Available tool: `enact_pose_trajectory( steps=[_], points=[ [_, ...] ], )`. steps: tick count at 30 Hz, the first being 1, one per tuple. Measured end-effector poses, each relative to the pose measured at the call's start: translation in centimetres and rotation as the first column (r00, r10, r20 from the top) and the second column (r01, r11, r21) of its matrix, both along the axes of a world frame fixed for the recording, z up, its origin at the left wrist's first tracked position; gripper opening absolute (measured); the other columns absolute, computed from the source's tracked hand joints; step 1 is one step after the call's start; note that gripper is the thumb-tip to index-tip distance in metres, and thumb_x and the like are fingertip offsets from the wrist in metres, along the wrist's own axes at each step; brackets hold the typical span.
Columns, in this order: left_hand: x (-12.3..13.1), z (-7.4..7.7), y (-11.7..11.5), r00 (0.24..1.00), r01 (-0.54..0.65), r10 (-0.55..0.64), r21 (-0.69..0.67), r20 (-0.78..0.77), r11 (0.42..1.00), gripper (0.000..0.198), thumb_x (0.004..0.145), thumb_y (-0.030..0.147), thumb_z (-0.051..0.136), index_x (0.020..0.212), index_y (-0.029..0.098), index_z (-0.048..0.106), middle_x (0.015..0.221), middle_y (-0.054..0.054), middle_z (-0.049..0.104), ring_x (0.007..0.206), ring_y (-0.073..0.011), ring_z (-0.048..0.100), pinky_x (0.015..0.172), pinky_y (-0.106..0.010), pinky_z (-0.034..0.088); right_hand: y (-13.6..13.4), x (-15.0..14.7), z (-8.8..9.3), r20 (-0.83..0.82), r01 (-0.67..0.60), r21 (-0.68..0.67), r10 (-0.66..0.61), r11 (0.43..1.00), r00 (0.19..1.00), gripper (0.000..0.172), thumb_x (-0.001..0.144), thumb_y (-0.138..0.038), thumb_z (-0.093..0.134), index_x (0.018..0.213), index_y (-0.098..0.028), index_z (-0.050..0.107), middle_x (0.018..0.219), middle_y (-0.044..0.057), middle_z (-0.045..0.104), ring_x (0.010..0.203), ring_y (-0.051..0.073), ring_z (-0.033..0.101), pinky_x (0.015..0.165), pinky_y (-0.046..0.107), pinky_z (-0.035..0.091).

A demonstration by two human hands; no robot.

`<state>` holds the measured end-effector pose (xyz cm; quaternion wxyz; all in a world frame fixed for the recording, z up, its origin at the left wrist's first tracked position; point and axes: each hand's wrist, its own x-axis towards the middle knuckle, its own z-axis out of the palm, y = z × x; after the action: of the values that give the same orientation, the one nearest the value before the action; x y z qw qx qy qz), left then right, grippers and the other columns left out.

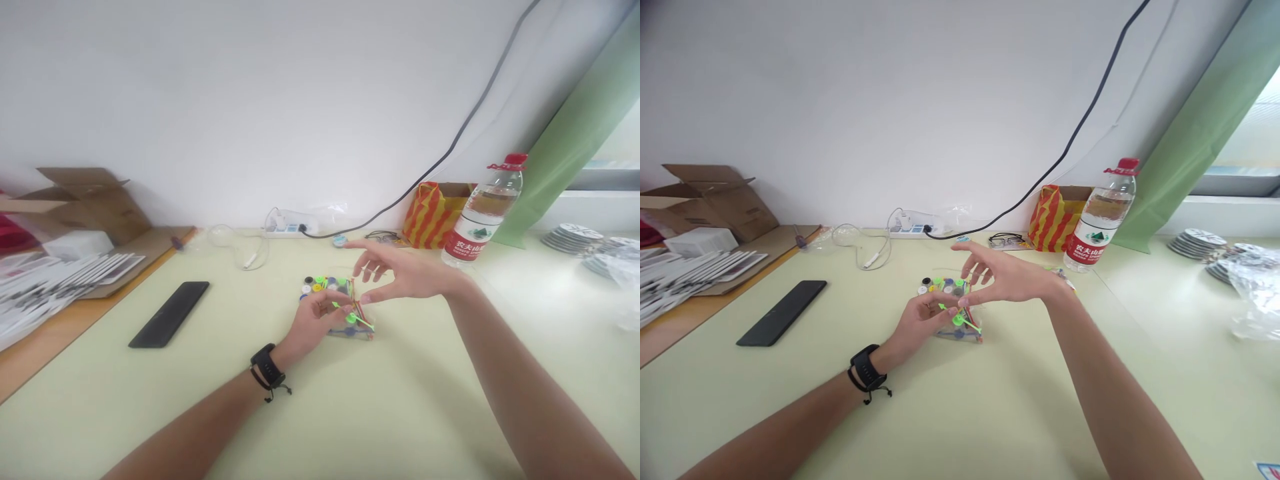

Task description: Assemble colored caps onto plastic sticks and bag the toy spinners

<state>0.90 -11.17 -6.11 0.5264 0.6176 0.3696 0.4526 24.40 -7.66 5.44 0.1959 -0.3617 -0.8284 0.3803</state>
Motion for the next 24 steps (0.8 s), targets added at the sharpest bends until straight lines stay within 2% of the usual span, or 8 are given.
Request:
enact_pose_trajectory(
  steps=[4,7,9,12,15,20,24],
  points=[
    [-0.1,0.1,0.6,0.998,-0.027,0.03,-0.051,0.06,0.998,0.038,0.081,0.042,0.084,0.108,0.018,0.075,0.097,-0.007,0.076,0.086,-0.0222,0.072,0.077,-0.032,0.058,-0.7,0.0,-4.8,-0.206,0.164,-0.149,-0.193,0.975,0.959,0.068,0.083,-0.047,0.078,0.142,-0.026,0.053,0.098,0.004,0.073,0.095,0.023,0.07,0.087,0.039,0.055],
    [0.0,0.2,0.9,1.0,0.009,-0.009,-0.021,0.008,1.0,0.036,0.082,0.043,0.082,0.106,0.017,0.077,0.101,-0.009,0.077,0.094,-0.0234,0.071,0.084,-0.032,0.057,-2.0,-0.8,-8.1,-0.312,0.163,-0.254,-0.241,0.953,0.919,0.045,0.086,-0.05,0.075,0.121,-0.022,0.067,0.087,0.003,0.072,0.086,0.023,0.069,0.084,0.039,0.054],
    [0.1,0.1,0.9,0.999,0.036,-0.036,0.004,-0.018,0.999,0.028,0.083,0.041,0.081,0.096,0.017,0.079,0.098,-0.009,0.077,0.094,-0.0234,0.071,0.085,-0.032,0.056,-2.9,-1.3,-9.4,-0.366,0.155,-0.286,-0.258,0.945,0.894,0.038,0.088,-0.049,0.074,0.113,-0.022,0.07,0.092,0.005,0.074,0.09,0.023,0.069,0.086,0.039,0.054],
    [0.1,-0.1,0.9,0.998,0.045,-0.045,-0.011,-0.042,0.999,0.021,0.082,0.038,0.082,0.082,0.017,0.078,0.087,-0.007,0.076,0.084,-0.0214,0.07,0.08,-0.031,0.054,-3.7,-1.8,-10.1,-0.416,0.166,-0.302,-0.287,0.939,0.863,0.029,0.088,-0.05,0.073,0.097,-0.022,0.074,0.096,0.006,0.074,0.092,0.024,0.069,0.087,0.039,0.053],
    [-0.2,-0.1,0.9,0.998,0.013,-0.015,-0.042,-0.059,0.999,0.02,0.078,0.035,0.085,0.077,0.017,0.078,0.084,-0.006,0.077,0.082,-0.0218,0.071,0.079,-0.032,0.054,-3.6,-1.6,-10.2,-0.452,0.19,-0.318,-0.325,0.929,0.831,0.03,0.087,-0.051,0.074,0.092,-0.022,0.074,0.091,0.005,0.073,0.086,0.022,0.067,0.083,0.038,0.053],
    [-1.2,0.1,1.4,0.997,0.037,-0.045,-0.104,-0.069,0.994,0.025,0.083,0.042,0.081,0.09,0.018,0.083,0.094,-0.008,0.081,0.094,-0.0257,0.074,0.089,-0.036,0.056,-2.6,0.0,-10.4,-0.461,0.307,-0.314,-0.427,0.898,0.778,0.037,0.084,-0.057,0.075,0.092,-0.022,0.073,0.082,0.004,0.069,0.078,0.021,0.064,0.075,0.036,0.053],
    [-2.0,0.3,1.8,0.99,0.089,-0.102,-0.133,-0.097,0.987,0.029,0.082,0.042,0.084,0.097,0.018,0.082,0.105,-0.01,0.08,0.103,-0.0282,0.074,0.092,-0.036,0.056,-2.3,0.6,-10.4,-0.465,0.371,-0.3,-0.474,0.879,0.748,0.039,0.084,-0.059,0.075,0.094,-0.021,0.071,0.077,0.003,0.066,0.076,0.02,0.062,0.072,0.035,0.052]
  ],
)
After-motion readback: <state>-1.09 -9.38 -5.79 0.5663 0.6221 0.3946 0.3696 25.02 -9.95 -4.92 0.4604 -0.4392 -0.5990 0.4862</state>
